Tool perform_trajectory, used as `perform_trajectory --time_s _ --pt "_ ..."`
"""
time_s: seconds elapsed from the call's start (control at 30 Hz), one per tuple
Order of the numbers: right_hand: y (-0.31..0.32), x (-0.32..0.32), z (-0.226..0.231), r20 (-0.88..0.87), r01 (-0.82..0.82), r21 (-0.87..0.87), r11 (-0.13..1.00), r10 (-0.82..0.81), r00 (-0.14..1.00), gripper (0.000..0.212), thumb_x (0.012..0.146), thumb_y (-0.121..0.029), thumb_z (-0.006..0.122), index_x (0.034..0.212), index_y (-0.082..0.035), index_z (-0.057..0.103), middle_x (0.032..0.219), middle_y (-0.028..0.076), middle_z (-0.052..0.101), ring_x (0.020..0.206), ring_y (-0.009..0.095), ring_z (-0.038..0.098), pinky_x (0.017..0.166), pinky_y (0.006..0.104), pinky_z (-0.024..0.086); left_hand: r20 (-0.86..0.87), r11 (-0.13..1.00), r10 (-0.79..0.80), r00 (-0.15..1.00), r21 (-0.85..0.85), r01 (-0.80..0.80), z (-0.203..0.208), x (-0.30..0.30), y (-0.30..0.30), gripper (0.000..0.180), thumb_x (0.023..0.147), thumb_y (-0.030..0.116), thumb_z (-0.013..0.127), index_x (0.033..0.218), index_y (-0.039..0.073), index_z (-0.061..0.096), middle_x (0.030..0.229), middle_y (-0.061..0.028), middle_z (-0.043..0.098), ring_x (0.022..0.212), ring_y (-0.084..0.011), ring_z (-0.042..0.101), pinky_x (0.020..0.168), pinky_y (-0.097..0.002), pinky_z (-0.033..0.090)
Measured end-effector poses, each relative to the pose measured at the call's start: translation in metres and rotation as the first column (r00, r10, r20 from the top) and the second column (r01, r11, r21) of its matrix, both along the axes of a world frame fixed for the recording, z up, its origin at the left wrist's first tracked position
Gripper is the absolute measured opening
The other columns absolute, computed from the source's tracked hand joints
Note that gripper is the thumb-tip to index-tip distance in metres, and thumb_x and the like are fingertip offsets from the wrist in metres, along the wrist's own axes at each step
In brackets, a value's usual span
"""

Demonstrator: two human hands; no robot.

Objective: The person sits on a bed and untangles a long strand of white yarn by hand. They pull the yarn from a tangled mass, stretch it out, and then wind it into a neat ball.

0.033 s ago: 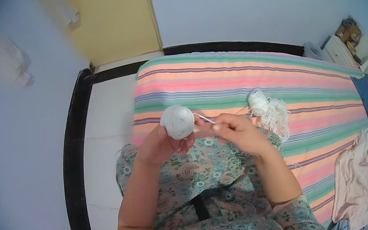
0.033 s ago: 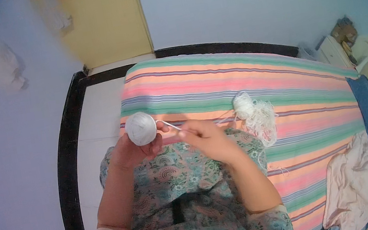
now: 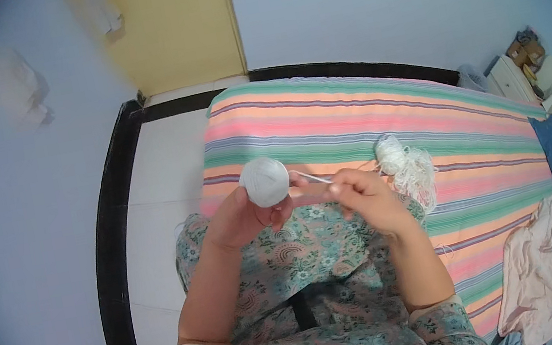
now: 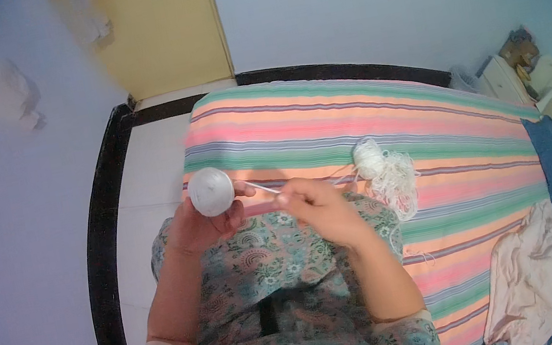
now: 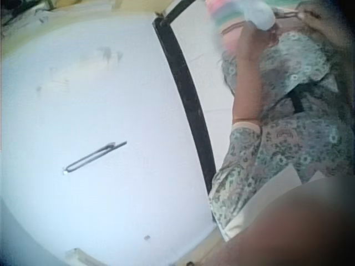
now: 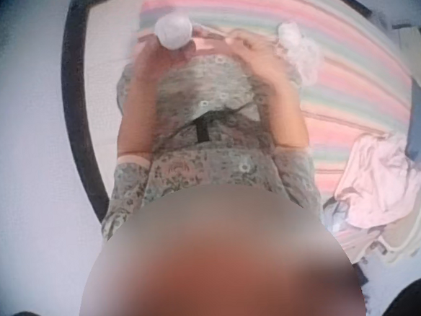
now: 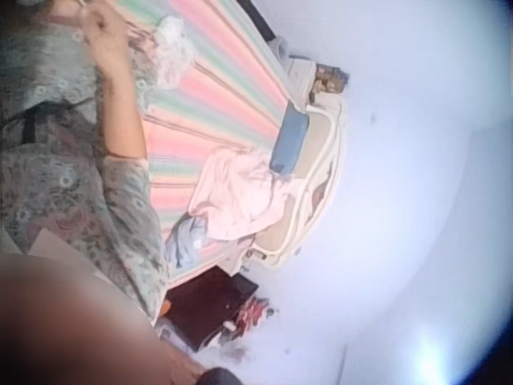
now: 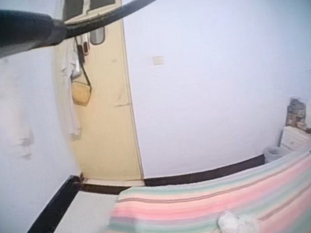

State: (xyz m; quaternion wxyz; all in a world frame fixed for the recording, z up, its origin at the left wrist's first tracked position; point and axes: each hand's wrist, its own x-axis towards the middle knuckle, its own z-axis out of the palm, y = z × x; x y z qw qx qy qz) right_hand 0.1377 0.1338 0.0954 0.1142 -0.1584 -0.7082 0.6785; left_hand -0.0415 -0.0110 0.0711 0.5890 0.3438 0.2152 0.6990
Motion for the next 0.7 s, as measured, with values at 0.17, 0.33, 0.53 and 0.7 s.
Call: perform_trajectory --time_s 0.17,0.33,0.53,0.7 --pt "-0.008 0.011 0.002 -0.122 0.082 -0.336 0.938 -0.129 0.984 0.016 0.090 -0.020 0.051 0.085 -0.006 0.056 0.064 -0.006 0.047 0.051 0.002 0.034 0.046 0.0170 0.027 0.314 0.998 -0.057 0.948 0.043 0.046 -0.026 0.005 -0.010 0.068 0.080 0.038 0.060 0.126 -0.005 0.034 0.123 -0.0200 0.044 0.095 -0.0193 0.057 0.065 -0.0243 0.051" --pt "-0.018 0.021 -0.008 -0.075 0.169 -0.101 0.980 -0.177 0.981 0.014 0.090 -0.018 0.051 0.088 -0.006 0.058 0.067 -0.007 0.049 0.060 0.001 0.039 0.053 0.0174 0.032 0.394 0.993 0.098 0.914 0.017 -0.114 -0.011 0.012 -0.022 0.074 0.077 0.028 0.063 0.129 -0.008 0.026 0.116 -0.0210 0.045 0.089 -0.0190 0.054 0.066 -0.0275 0.050" --pt "-0.022 0.027 -0.032 -0.010 0.137 -0.325 0.936 -0.149 0.989 0.018 0.090 -0.019 0.050 0.083 -0.005 0.059 0.057 -0.006 0.041 0.048 0.003 0.030 0.044 0.0188 0.022 0.327 0.993 0.091 0.940 0.040 -0.110 0.000 0.009 -0.038 0.078 0.075 0.025 0.065 0.133 -0.005 0.021 0.109 -0.0179 0.047 0.077 -0.0180 0.052 0.061 -0.0266 0.048" --pt "-0.019 0.026 -0.037 0.037 0.087 -0.332 0.939 -0.079 0.996 0.015 0.089 -0.019 0.052 0.087 -0.007 0.060 0.058 -0.008 0.039 0.053 0.002 0.032 0.048 0.0187 0.027 0.346 0.983 0.141 0.928 0.064 -0.173 -0.009 0.013 -0.033 0.067 0.080 0.028 0.059 0.132 0.003 0.026 0.110 -0.0192 0.046 0.082 -0.0210 0.055 0.063 -0.0299 0.049"
